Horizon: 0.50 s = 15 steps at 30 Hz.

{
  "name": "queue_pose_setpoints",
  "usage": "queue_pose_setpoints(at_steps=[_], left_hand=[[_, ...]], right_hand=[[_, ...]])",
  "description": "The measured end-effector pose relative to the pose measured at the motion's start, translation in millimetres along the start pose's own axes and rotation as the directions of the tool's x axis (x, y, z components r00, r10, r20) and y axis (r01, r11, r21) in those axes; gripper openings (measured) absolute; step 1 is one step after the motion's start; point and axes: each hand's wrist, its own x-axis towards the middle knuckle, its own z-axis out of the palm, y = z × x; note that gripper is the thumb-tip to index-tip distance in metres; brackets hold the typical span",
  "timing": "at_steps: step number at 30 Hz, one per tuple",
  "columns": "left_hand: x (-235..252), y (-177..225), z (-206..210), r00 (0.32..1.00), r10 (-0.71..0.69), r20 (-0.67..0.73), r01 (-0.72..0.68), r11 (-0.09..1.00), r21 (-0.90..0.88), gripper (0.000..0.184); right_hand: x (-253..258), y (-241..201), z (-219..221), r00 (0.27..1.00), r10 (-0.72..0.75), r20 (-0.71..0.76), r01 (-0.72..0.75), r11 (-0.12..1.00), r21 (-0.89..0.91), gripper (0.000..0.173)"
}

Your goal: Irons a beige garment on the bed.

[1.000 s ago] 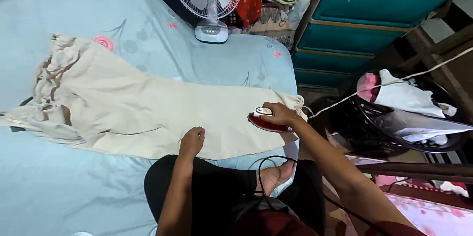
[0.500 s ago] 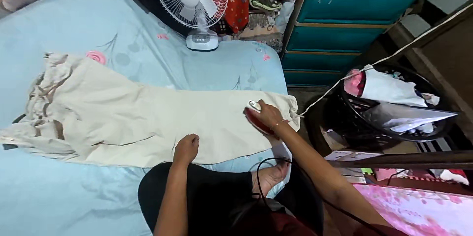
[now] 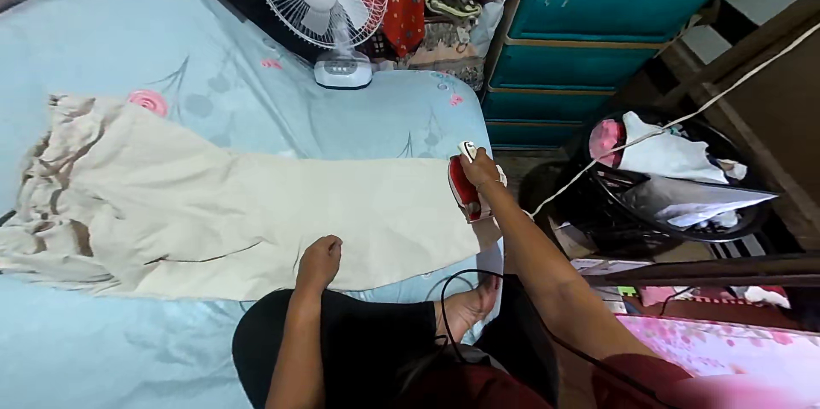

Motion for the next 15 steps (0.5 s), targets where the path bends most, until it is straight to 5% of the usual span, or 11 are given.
queue_pose_setpoints(at_steps=[4, 7, 11, 15], left_hand=[[-0.2, -2.1, -0.3, 1.0, 0.02, -0.007, -0.02, 1.0, 0.003, 0.03], [-0.8, -1.8, -0.5, 0.999, 0.044, -0.003, -0.044, 0.999, -0.005, 0.03], [-1.5, 1.0, -2.2, 0.999, 0.033, 0.02, -0.033, 0.999, 0.002, 0.029], [-1.9, 0.7, -1.8, 0.999, 0.031, 0.008, -0.031, 1.0, -0.005, 0.028]], right_hand=[[-31.1, 8.2, -8.8, 0.991, -0.081, 0.107, 0.101, 0.975, -0.2, 0.06], [-66.5, 28.1, -15.8, 0.996, -0.056, 0.071, 0.067, 0.984, -0.166, 0.061], [-84.2, 51.8, -8.3, 0.972, 0.168, -0.165, -0.133, 0.969, 0.208, 0.057], [-68.1, 49.7, 1.5, 0.918, 0.334, -0.212, -0.191, 0.844, 0.501, 0.052]])
